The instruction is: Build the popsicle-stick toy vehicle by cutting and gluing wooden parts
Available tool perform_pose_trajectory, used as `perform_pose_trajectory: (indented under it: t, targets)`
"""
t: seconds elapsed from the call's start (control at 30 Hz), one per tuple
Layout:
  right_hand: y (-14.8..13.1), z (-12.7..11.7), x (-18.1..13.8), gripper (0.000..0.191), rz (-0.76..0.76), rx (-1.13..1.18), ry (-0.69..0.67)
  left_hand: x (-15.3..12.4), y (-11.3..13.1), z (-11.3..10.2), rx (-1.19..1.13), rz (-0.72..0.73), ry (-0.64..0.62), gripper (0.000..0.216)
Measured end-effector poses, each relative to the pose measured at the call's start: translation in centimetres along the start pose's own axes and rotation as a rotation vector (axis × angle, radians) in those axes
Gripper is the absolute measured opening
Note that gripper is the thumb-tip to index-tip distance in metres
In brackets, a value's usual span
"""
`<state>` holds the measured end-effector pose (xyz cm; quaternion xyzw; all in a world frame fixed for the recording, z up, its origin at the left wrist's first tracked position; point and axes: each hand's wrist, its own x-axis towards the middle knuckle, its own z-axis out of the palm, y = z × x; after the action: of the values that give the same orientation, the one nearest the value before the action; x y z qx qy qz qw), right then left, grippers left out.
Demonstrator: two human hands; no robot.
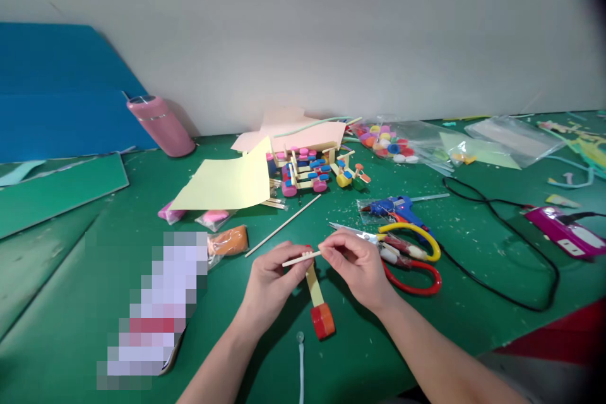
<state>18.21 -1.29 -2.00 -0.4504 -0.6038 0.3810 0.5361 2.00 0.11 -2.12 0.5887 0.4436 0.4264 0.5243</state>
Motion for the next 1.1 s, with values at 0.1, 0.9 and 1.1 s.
perform_pose_trajectory:
  t: [0.1,0.9,1.1]
  targets:
    - [0.00,0.08,0.04,0.008,-0.004,-0.012,0.004,-0.01,0.05,0.06,-0.003,-0.006,0.001,0.009]
    - [-0.45,0.46,-0.31,0.011,-0.005,-0.085,0.058,-0.20,0.49,-0.01,0.018,-0.036,-0.019,0.015]
    - [-0.46,0.48,-0.22,0.011,-0.001,-0.089,0.061,-0.45,0.43,-0.32,-0.094,-0.105,-0.012,0.018]
